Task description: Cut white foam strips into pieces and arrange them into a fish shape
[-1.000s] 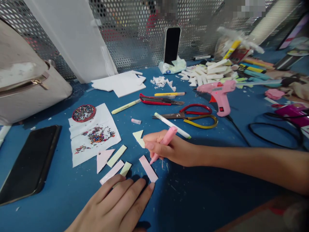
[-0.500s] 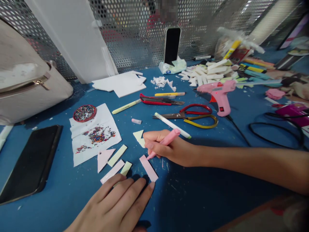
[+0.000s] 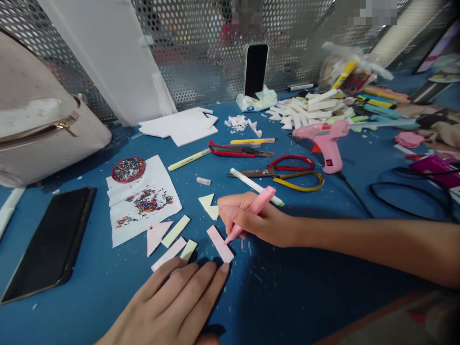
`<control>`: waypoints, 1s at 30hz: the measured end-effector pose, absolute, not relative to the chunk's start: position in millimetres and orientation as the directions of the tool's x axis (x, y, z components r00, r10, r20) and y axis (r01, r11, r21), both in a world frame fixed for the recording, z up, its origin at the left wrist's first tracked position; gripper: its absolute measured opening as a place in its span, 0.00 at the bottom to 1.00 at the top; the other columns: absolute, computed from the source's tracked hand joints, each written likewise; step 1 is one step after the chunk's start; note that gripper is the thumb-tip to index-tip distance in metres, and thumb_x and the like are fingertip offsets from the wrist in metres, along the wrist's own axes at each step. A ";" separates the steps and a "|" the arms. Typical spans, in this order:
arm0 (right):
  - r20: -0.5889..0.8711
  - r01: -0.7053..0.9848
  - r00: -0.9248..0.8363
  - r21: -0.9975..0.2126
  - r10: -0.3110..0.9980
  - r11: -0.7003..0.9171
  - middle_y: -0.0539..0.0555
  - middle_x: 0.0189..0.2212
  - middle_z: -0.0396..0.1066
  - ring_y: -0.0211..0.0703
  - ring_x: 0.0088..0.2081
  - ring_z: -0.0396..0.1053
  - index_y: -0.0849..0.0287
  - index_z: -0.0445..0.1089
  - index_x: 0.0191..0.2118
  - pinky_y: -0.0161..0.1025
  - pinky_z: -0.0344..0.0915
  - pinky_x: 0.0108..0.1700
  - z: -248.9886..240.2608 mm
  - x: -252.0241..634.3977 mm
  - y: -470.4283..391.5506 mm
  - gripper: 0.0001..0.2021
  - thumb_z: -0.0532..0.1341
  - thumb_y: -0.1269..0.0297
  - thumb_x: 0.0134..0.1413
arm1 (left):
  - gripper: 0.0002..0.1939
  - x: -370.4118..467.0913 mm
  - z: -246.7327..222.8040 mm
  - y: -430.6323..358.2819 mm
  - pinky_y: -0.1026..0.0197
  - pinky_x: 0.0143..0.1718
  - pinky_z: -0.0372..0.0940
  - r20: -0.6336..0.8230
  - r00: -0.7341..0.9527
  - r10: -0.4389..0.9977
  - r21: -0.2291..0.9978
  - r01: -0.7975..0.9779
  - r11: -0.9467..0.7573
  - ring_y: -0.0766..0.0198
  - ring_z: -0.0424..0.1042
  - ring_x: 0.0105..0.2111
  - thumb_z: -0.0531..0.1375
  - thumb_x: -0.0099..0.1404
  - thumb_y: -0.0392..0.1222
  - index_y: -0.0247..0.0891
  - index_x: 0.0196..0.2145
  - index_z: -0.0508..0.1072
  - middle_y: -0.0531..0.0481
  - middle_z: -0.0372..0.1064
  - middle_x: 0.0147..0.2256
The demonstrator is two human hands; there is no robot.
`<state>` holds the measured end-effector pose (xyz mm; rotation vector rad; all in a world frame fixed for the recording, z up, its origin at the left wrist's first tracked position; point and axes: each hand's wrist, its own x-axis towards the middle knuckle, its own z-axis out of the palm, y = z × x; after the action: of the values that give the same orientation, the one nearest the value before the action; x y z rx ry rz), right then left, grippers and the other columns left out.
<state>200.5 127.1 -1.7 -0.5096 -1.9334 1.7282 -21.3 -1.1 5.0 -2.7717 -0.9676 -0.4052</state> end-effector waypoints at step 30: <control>0.047 0.005 -0.922 -0.991 0.385 0.132 0.46 0.22 0.59 0.34 0.26 0.59 0.60 0.60 0.24 0.33 0.54 0.30 -0.8 200.1 128.5 0.24 0.54 0.51 0.70 | 0.24 -24.4 1.6 2.1 0.62 0.59 0.54 0.287 0.755 0.590 -0.067 0.630 -0.774 0.64 0.67 0.47 0.51 0.75 0.57 0.39 0.55 0.74 0.53 0.75 0.49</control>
<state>200.1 128.5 -0.8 -0.3805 -2.1232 1.8567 -24.4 2.1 1.6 -2.7924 -0.9771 -0.3760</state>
